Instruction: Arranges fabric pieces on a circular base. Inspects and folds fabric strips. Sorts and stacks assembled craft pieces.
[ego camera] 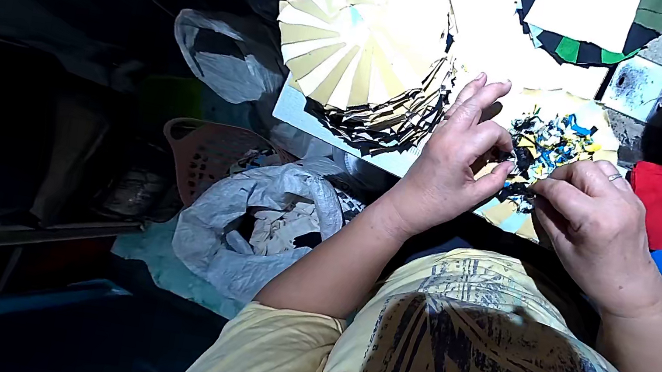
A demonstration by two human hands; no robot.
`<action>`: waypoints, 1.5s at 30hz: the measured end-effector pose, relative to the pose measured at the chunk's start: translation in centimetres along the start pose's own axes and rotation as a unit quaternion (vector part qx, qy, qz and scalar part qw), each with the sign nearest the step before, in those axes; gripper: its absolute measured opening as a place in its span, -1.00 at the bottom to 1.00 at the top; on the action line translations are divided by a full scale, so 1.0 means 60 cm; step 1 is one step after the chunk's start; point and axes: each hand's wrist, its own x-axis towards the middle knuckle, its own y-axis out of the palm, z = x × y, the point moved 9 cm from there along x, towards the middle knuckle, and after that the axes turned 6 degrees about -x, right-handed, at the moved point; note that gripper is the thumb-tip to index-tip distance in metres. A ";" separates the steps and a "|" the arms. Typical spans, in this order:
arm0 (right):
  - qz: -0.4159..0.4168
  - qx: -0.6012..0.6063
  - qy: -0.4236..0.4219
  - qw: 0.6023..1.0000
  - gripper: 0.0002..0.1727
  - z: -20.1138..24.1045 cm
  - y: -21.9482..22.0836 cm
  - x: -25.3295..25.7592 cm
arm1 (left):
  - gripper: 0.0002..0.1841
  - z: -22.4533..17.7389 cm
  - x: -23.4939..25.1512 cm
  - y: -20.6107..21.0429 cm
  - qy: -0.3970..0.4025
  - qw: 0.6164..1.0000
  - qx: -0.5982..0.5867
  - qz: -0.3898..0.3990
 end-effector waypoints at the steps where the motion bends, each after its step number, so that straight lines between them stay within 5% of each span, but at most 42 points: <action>1: -0.001 -0.002 0.004 1.000 -0.83 -0.004 -0.001 0.002 | -0.86 0.001 0.000 0.006 -0.007 1.000 0.018 0.021; 4: 0.011 0.005 0.012 1.000 -0.81 -0.015 -0.008 0.010 | -0.85 0.002 0.003 0.012 -0.003 0.999 0.006 0.050; 8: -0.027 0.036 0.030 0.999 -0.81 -0.022 -0.040 0.025 | -0.82 0.005 0.000 -0.016 -0.009 0.997 -0.078 -0.010; 17: -0.002 -0.001 0.025 1.000 -0.79 -0.017 0.010 0.072 | -0.83 0.003 -0.016 -0.030 -0.055 0.990 0.128 -0.003; 31: -0.003 0.068 0.006 0.998 -0.85 0.013 0.009 0.053 | -0.82 0.012 -0.024 -0.026 -0.017 0.998 0.047 -0.050; 45: -0.029 -0.023 0.024 0.999 -0.84 0.008 0.013 0.066 | -0.86 0.011 -0.023 -0.029 0.010 0.999 0.017 -0.049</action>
